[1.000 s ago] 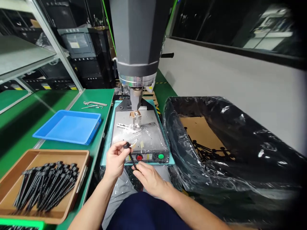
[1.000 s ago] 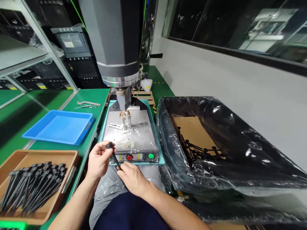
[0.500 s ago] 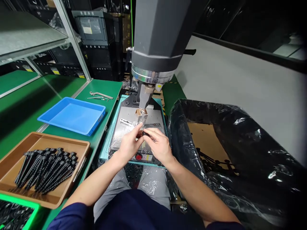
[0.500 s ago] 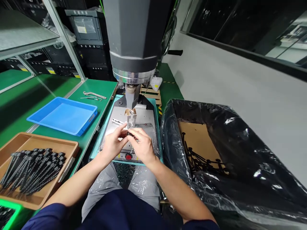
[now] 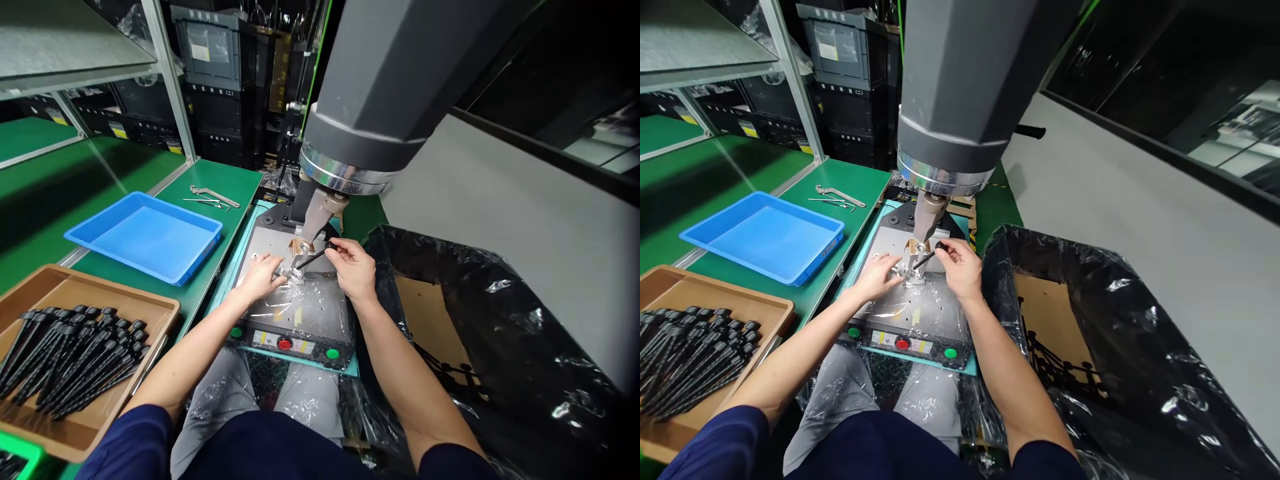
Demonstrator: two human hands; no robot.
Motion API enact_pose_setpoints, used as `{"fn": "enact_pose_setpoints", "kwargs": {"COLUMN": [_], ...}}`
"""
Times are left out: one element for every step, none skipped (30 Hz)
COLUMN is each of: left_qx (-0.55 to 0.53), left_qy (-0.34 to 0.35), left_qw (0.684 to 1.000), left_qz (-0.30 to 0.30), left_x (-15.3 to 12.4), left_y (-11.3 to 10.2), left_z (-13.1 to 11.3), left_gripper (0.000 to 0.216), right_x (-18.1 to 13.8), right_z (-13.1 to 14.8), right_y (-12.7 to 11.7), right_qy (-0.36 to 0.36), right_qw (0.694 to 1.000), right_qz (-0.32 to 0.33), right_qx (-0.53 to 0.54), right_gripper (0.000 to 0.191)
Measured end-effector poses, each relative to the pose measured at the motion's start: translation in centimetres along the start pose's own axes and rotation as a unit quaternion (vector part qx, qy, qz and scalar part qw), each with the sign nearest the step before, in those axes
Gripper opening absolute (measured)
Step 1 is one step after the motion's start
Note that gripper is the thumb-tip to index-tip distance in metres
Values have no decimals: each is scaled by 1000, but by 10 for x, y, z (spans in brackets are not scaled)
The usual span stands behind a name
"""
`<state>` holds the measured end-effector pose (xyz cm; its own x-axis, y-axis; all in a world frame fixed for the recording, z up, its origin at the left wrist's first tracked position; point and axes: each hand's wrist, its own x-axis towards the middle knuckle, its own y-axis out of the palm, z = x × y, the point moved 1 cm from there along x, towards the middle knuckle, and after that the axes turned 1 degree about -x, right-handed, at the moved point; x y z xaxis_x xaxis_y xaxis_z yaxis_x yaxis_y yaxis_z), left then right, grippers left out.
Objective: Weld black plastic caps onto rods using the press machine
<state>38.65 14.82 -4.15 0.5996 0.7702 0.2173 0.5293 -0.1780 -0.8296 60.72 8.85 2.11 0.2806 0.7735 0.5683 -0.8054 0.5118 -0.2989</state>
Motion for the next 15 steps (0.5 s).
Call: {"fn": "enact_pose_setpoints", "kwargs": {"left_qx": [10, 17, 20, 19, 18, 18, 19, 20, 20, 19, 16, 9, 1, -7, -14], "left_qy": [-3, -3, 1, 7, 17, 30, 44, 57, 69, 77, 83, 87, 90, 94, 95], "left_qw": [1000, 999, 998, 997, 996, 995, 994, 993, 992, 991, 991, 991, 991, 992, 992], "left_qz": [21, 43, 63, 79, 90, 98, 102, 105, 106, 105, 102, 98, 94, 90, 87], "left_x": [1, 2, 1, 0, -2, -4, -6, -9, -11, -14, -16, -18, -19, -20, -21], "left_y": [2, 4, 6, 7, 9, 9, 10, 11, 12, 12, 12, 13, 13, 13, 13], "left_z": [1, 2, 2, 1, 1, 0, -2, -3, -5, -6, -7, -9, -10, -11, -11], "left_gripper": [52, 47, 41, 35, 29, 24, 21, 19, 19, 18, 18, 17, 17, 16, 16], "right_x": [0, 0, 0, 0, -1, -2, -3, -4, -5, -5, -5, -4, -3, -1, 1], "right_z": [1, 2, 4, 4, 4, 4, 3, 1, -2, -6, -10, -14, -19, -24, -28], "right_y": [-2, -4, -5, -5, -3, 0, 4, 9, 14, 20, 25, 30, 35, 40, 44], "right_qy": [-7, -13, -19, -25, -31, -37, -43, -47, -49, -49, -48, -45, -37, -26, -11], "right_qw": [1000, 1000, 999, 999, 999, 998, 998, 997, 997, 996, 995, 995, 994, 994, 995], "right_qz": [-7, -13, -18, -19, -17, -11, -2, 10, 21, 30, 36, 40, 41, 39, 37], "right_qx": [-3, -9, -19, -30, -39, -45, -49, -53, -59, -66, -74, -82, -89, -94, -96], "right_gripper": [27, 28, 28, 27, 26, 25, 23, 22, 21, 20, 19, 19, 19, 19, 20]}}
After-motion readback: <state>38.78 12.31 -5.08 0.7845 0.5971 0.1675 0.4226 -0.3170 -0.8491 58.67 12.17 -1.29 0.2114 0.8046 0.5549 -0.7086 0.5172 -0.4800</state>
